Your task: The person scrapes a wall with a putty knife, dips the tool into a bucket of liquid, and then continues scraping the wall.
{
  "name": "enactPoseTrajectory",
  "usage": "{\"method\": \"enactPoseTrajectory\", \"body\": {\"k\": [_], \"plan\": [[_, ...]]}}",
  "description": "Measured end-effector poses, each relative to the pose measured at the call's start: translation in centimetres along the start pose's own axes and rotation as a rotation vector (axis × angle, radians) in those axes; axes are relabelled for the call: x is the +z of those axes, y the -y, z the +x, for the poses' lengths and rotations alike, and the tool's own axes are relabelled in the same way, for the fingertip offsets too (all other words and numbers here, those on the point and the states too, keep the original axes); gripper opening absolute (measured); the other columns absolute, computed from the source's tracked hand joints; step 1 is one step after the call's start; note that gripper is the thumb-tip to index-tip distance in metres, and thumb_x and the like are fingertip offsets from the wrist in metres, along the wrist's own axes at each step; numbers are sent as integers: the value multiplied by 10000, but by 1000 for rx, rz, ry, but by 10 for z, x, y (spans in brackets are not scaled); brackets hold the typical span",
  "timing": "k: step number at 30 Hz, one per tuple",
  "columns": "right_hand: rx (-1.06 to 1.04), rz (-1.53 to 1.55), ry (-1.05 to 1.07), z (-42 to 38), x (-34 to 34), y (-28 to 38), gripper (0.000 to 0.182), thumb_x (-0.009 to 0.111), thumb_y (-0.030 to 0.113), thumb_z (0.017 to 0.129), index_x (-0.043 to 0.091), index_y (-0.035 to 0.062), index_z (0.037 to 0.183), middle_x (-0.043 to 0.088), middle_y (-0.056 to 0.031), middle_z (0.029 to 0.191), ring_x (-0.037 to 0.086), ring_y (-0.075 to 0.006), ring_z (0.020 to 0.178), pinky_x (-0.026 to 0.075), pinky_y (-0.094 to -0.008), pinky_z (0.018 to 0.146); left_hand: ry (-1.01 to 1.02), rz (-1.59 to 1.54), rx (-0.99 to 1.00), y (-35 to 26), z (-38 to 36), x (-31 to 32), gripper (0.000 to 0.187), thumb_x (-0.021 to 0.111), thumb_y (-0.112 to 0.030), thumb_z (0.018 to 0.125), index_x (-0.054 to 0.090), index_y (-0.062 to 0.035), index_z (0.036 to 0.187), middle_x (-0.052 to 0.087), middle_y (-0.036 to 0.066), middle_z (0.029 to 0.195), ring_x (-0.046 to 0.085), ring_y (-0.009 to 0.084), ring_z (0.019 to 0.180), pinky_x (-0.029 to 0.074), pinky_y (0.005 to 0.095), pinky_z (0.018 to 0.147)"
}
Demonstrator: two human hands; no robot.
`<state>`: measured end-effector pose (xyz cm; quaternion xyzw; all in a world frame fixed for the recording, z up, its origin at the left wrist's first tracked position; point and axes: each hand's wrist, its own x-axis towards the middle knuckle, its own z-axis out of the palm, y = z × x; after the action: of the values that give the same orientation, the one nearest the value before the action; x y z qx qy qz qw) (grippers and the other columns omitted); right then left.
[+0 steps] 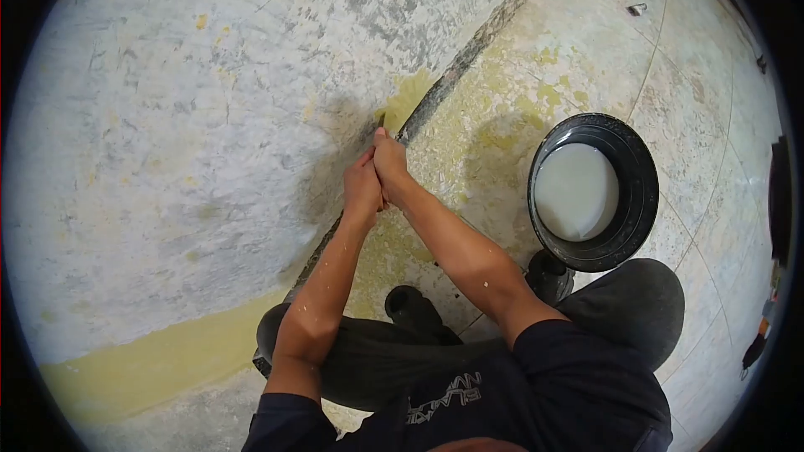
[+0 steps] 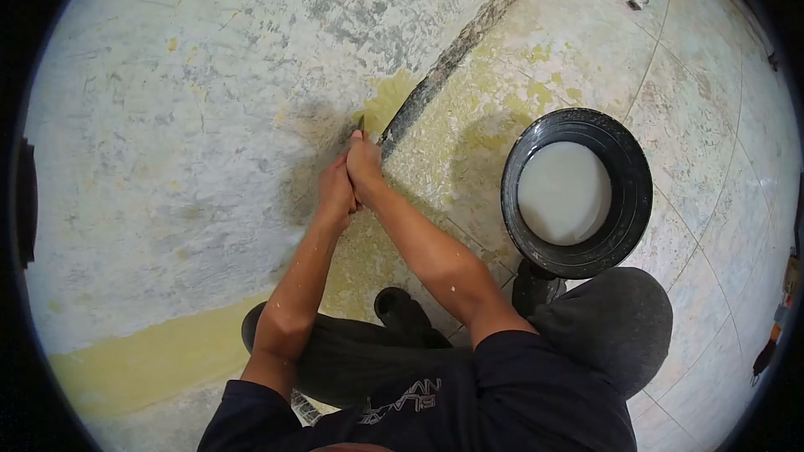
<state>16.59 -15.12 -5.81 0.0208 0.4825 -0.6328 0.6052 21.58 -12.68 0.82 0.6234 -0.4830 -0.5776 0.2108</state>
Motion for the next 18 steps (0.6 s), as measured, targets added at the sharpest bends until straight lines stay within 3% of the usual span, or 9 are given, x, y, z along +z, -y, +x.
{"method": "enactPoseTrajectory", "body": {"k": [3, 5, 9, 11, 15, 17, 18], "plan": [[72, 19, 52, -7, -5, -4, 387, 412, 268, 973, 571, -32, 1159, 616, -212, 1048, 545, -285, 871, 436, -387, 796, -69, 20, 36, 6, -9, 6, 368, 425, -231, 976, 607, -46, 1236, 495, 0, 547, 372, 90, 349, 274, 282, 330], [-103, -140, 68, -2, -4, -15, 392, 414, 270, 974, 569, -41, 1154, 622, -208, 1033, 553, -272, 886, 434, -388, 802, -103, -32, 4, 7, -13, 5, 373, 419, -224, 976, 593, -41, 1250, 498, 4, 555, 381, 95, 357, 277, 279, 336], [-43, -157, 33, -8, -9, -9, 402, 410, 273, 978, 566, -50, 1160, 629, -212, 1020, 570, -279, 908, 434, -385, 821, -87, -36, 0, 11, -13, 5, 386, 414, -212, 974, 568, -34, 1279, 499, 11, 555, 385, 98, 360, 282, 277, 342], [47, -128, 122, -7, -13, -9, 421, 407, 270, 980, 531, -44, 1231, 630, -219, 1060, 577, -282, 938, 432, -376, 846, -68, -35, -19, 10, -14, 7, 397, 413, -204, 972, 547, -30, 1302, 500, 16, 556, 386, 98, 362, 287, 278, 344], [-31, -147, 70, -23, -2, 0, 459, 398, 274, 983, 484, -48, 1299, 614, -227, 1127, 572, -284, 982, 428, -370, 866, -101, -82, 11, 15, -16, 2, 399, 414, -194, 970, 539, -26, 1309, 500, 17, 558, 381, 97, 357, 286, 282, 340], [-53, -111, 61, -25, -1, 0, 469, 446, 245, 960, 482, -48, 1324, 597, -129, 1138, 523, -181, 958, 419, -310, 861, -138, -26, -11, 8, -19, 2, 400, 409, -182, 970, 531, -24, 1317, 500, 17, 562, 377, 94, 356, 289, 284, 338], [-40, -121, 66, -22, -4, -4, 469, 446, 245, 960, 482, -48, 1324, 597, -129, 1138, 523, -181, 958, 419, -310, 861, -148, -33, -22, 13, -17, 1, 400, 409, -182, 970, 531, -24, 1317, 500, 17, 562, 377, 94, 356, 289, 284, 338]]}}
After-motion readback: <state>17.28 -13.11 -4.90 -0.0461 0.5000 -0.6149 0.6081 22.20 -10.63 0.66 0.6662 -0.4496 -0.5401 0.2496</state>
